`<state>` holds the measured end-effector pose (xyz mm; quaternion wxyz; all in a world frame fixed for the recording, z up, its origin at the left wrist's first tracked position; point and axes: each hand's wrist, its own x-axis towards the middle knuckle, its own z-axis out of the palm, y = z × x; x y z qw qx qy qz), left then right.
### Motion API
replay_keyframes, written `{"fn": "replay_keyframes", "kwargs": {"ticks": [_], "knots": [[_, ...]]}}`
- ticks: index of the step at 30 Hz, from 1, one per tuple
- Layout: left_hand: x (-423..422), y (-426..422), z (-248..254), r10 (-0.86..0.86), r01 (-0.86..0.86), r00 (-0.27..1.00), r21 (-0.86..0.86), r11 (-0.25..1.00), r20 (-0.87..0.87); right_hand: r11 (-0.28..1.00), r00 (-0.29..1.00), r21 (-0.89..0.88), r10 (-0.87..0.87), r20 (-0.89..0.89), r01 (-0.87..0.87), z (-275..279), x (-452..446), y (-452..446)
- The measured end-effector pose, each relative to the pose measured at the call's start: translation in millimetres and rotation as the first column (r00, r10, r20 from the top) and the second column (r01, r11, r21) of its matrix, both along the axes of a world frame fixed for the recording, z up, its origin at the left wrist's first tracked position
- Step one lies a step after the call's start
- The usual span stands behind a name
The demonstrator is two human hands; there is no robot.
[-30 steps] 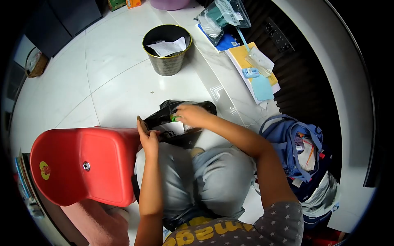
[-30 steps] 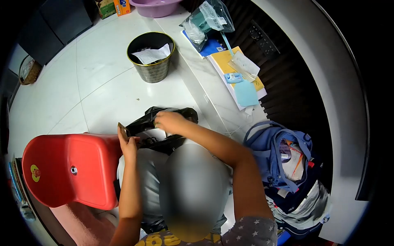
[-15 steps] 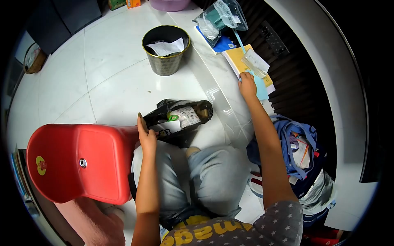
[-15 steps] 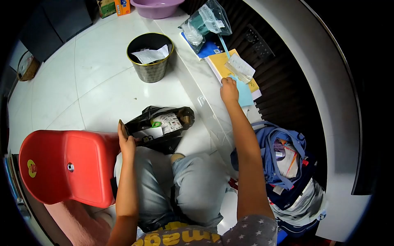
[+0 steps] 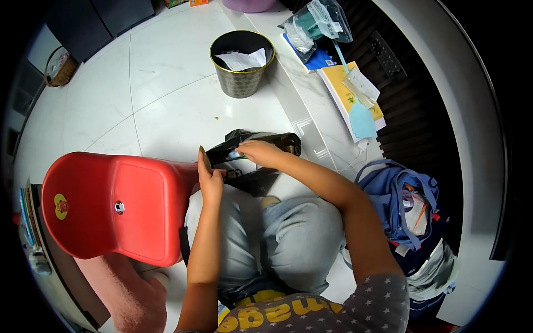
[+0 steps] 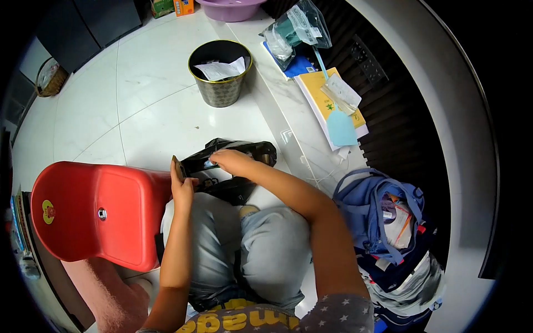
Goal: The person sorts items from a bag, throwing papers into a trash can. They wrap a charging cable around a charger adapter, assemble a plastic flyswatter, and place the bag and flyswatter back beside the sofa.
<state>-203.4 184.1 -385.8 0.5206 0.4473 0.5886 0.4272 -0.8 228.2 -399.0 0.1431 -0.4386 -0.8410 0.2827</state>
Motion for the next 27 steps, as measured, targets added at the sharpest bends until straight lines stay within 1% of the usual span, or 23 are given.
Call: {"fn": "replay_keyframes", "kwargs": {"ticks": [1, 2, 4, 5, 6, 7, 8, 9, 10, 11, 12, 13, 14, 16, 18, 19, 20, 21, 22, 24, 25, 26, 27], "knots": [[-0.5, -0.5, -4.2, 0.018, -0.019, 1.000, 0.019, 1.000, 0.023, 0.937, 0.999, 0.348, 0.050, -0.018, -0.040, -46.4, 4.0, 3.3], [-1.3, -0.4, -7.9, 0.036, -0.038, 0.998, 0.039, 0.999, 0.046, 0.936, 0.999, 0.349, 0.048, -0.019, -0.038, -40.1, 7.0, 0.1], [-0.9, -1.3, -12.1, 0.069, -0.070, 0.998, 0.038, 0.997, 0.012, 0.890, 0.934, 0.414, 0.038, 0.355, -0.194, -16.9, 20.0, -9.7], [-1.1, -2.8, -13.6, 0.104, -0.104, 0.994, 0.033, 0.994, -0.018, 0.917, 0.922, 0.380, -0.040, 0.385, -0.119, -13.8, 25.5, -8.9], [-2.1, -3.8, -11.0, 0.106, -0.105, 0.994, 0.029, 0.994, -0.015, 0.905, 0.939, 0.423, -0.179, 0.294, 0.041, -10.2, 34.1, -9.8], [-3.1, -4.8, -5.2, 0.078, -0.078, 0.997, 0.001, 0.997, -0.003, 0.884, 0.902, 0.413, -0.344, 0.260, 0.218, 5.3, 40.7, -15.3], [-3.2, -4.6, -2.0, 0.050, -0.050, 0.999, -0.024, 0.998, 0.010, 0.786, 0.807, 0.513, -0.527, 0.267, 0.344, 17.3, 48.4, -20.4], [-3.4, -2.1, -4.8, 0.052, -0.052, 0.999, -0.023, 0.998, 0.015, 0.702, 0.755, 0.541, -0.632, 0.174, 0.463, 16.2, 59.4, -26.8], [-3.9, 0.9, -9.0, -0.038, 0.053, 0.993, -0.132, 0.990, 0.114, 0.603, 0.686, 0.554, -0.724, 0.078, 0.574, 10.9, 70.1, -34.4], [-3.4, 2.0, -13.3, -0.118, 0.168, 0.969, -0.230, 0.958, 0.218, 0.603, 0.684, 0.555, -0.725, 0.080, 0.573, 1.4, 80.4, -41.1], [0.3, 1.0, -12.5, -0.122, 0.173, 0.968, -0.231, 0.957, 0.219, 0.722, 0.708, 0.368, -0.677, 0.200, 0.586, -12.4, 90.6, -47.9], [5.2, -0.6, -10.2, -0.137, 0.194, 0.961, -0.230, 0.954, 0.241, 0.796, 0.738, 0.158, -0.603, 0.302, 0.585, -15.6, 92.8, -53.4], [9.1, -1.0, -8.9, -0.151, 0.213, 0.953, -0.228, 0.950, 0.262, 0.794, 0.737, 0.157, -0.605, 0.301, 0.587, -19.8, 92.7, -58.5], [13.7, -1.9, -11.1, -0.136, 0.203, 0.947, -0.214, 0.956, 0.292, 0.788, 0.676, 0.295, -0.615, 0.405, 0.540, -13.3, 81.5, -63.4], [15.1, -5.0, -9.8, -0.114, 0.212, 0.916, -0.223, 0.951, 0.384, 0.770, 0.655, 0.270, -0.636, 0.409, 0.578, -6.4, 74.0, -62.7], [15.2, -6.4, -8.3, -0.076, 0.223, 0.866, -0.246, 0.943, 0.495, 0.794, 0.668, 0.009, -0.518, 0.534, 0.608, -0.7, 72.3, -58.8], [14.4, -7.1, -6.3, -0.034, 0.239, 0.800, -0.267, 0.934, 0.599, 0.741, 0.689, -0.247, -0.373, 0.621, 0.624, 2.8, 73.4, -54.4], [12.7, -6.8, 1.9, 0.006, 0.286, 0.732, -0.316, 0.904, 0.681, 0.731, 0.685, -0.340, -0.234, 0.690, 0.592, -19.7, 81.7, -50.6], [9.1, -8.7, 10.1, 0.056, 0.343, 0.618, -0.334, 0.878, 0.784, 0.725, 0.678, -0.338, -0.237, 0.696, 0.600, -16.4, 82.5, -50.5], [8.0, -14.9, 30.4, 0.248, 0.314, 0.563, -0.482, 0.818, 0.788, 0.703, 0.629, -0.252, -0.347, 0.696, 0.666, -3.1, 83.0, -48.5], [4.3, -15.6, 27.6, 0.220, 0.398, 0.528, -0.468, 0.789, 0.820, 0.685, 0.643, -0.248, -0.410, 0.647, 0.685, 7.9, 84.6, -45.0], [2.9, -19.0, 34.2, 0.181, 0.462, 0.504, -0.440, 0.770, 0.845, 0.685, 0.650, -0.260, -0.401, 0.646, 0.681, 9.3, 87.2, -42.1], [5.2, -17.0, 52.8, 0.186, 0.470, 0.526, -0.466, 0.749, 0.830, 0.605, 0.731, -0.436, -0.644, 0.225, 0.667, 26.9, 84.4, -35.6]]}}
